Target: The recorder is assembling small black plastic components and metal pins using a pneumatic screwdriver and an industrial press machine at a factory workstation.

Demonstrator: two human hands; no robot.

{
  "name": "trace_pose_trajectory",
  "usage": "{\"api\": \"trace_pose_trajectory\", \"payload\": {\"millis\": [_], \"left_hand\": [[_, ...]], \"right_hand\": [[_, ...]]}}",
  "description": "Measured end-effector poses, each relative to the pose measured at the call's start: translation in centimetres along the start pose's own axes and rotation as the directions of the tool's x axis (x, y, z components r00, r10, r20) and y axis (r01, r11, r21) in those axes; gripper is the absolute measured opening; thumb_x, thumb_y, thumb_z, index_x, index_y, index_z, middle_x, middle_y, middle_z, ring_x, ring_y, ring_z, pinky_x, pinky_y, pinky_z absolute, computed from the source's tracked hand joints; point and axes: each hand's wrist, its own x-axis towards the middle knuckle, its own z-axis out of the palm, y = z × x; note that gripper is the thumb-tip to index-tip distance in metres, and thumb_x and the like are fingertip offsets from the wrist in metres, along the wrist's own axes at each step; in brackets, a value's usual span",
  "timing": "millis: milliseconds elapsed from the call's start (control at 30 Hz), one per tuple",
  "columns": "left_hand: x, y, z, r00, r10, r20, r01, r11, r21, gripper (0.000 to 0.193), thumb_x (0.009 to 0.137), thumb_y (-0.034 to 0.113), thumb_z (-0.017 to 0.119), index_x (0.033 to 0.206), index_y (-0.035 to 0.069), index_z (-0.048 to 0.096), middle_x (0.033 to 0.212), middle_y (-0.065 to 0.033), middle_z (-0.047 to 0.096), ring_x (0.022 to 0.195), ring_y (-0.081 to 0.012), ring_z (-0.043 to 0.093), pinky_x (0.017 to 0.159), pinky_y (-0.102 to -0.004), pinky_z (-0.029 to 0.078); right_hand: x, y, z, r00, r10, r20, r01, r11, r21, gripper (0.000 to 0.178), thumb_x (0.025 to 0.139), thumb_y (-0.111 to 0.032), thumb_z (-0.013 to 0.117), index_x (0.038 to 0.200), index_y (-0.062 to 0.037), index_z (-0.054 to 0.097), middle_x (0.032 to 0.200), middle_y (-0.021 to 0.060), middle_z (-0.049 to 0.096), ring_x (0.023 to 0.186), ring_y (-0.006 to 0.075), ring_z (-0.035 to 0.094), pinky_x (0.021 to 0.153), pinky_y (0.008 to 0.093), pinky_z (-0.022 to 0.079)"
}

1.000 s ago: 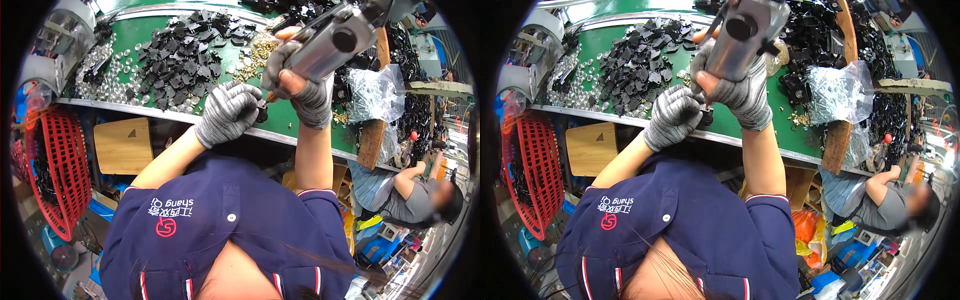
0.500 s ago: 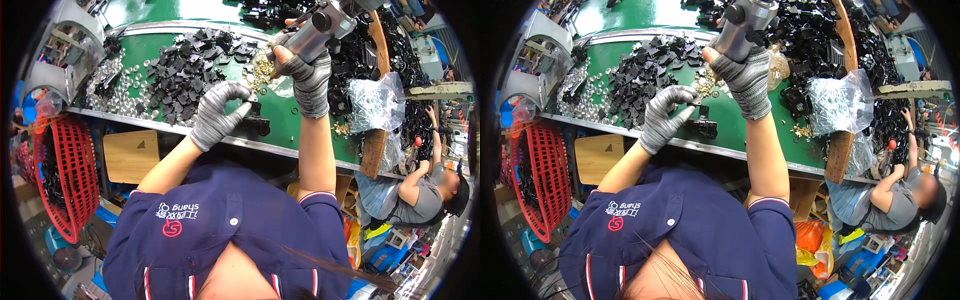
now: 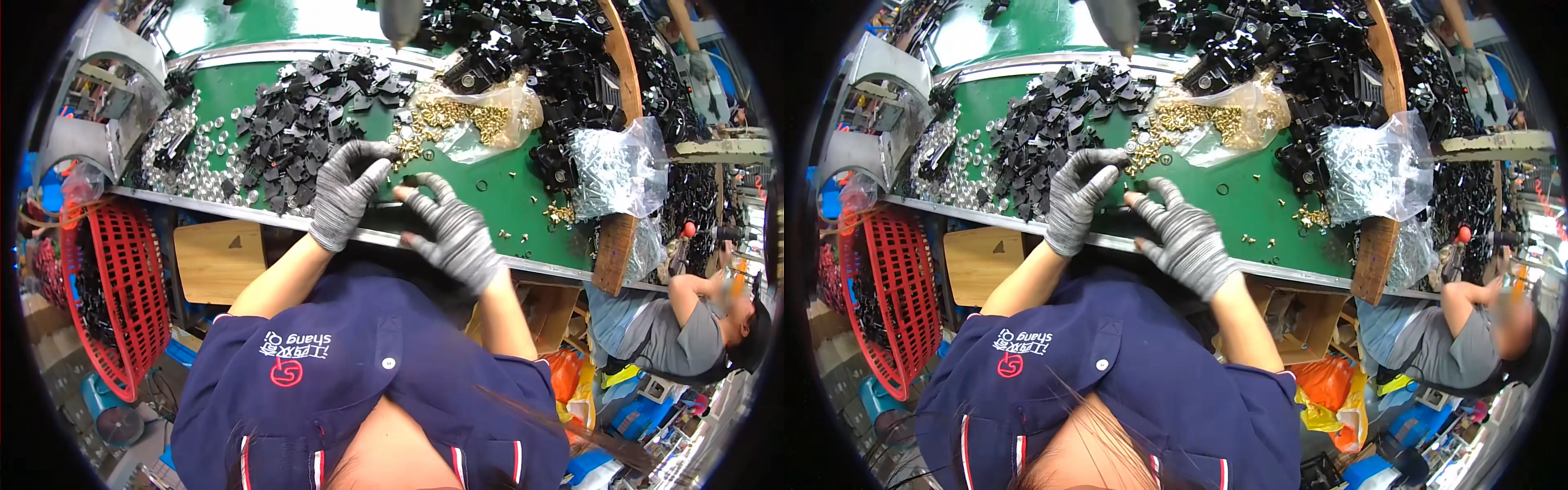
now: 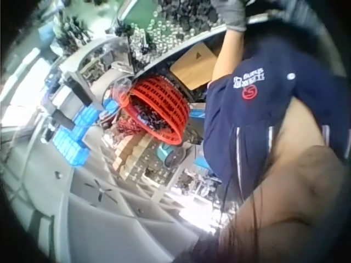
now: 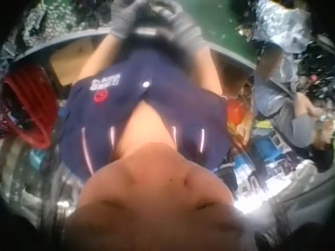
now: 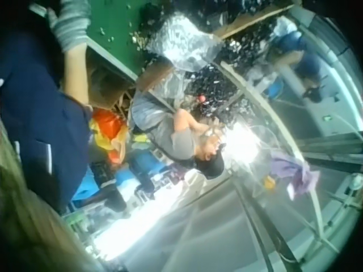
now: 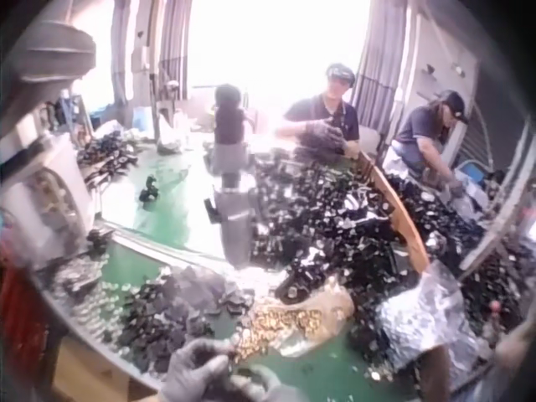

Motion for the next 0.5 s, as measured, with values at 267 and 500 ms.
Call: {"api": "trace_pose_trajectory", "payload": {"millis": [267,500], "left_hand": [[1.2,0.9,0.1,0.978,0.159,-0.137,-0.162,0.987,-0.007,0.02,0.088,0.008,0.062,0.106,0.0,0.063,0.102,-0.0079,0.066,0.095,-0.014,0.06,0.088,-0.0275,0.046],[0.5,-1.5,0.8,0.87,0.487,0.085,-0.479,0.789,0.385,0.011,0.082,0.004,0.064,0.093,0.002,0.063,0.097,-0.0105,0.066,0.091,-0.0205,0.063,0.083,-0.0321,0.05]], "right_hand": [[0.2,2.7,0.6,0.861,0.507,-0.046,-0.301,0.58,0.757,0.034,0.089,-0.027,0.063,0.114,-0.0036,0.061,0.078,0.0082,0.064,0.064,0.0169,0.061,0.058,0.028,0.05],[2.4,4.8,-5.6,0.774,0.607,-0.18,-0.109,0.408,0.907,0.036,0.096,-0.036,0.051,0.108,-0.0052,0.062,0.067,0.002,0.06,0.044,0.0075,0.05,0.04,0.0223,0.04]]}}
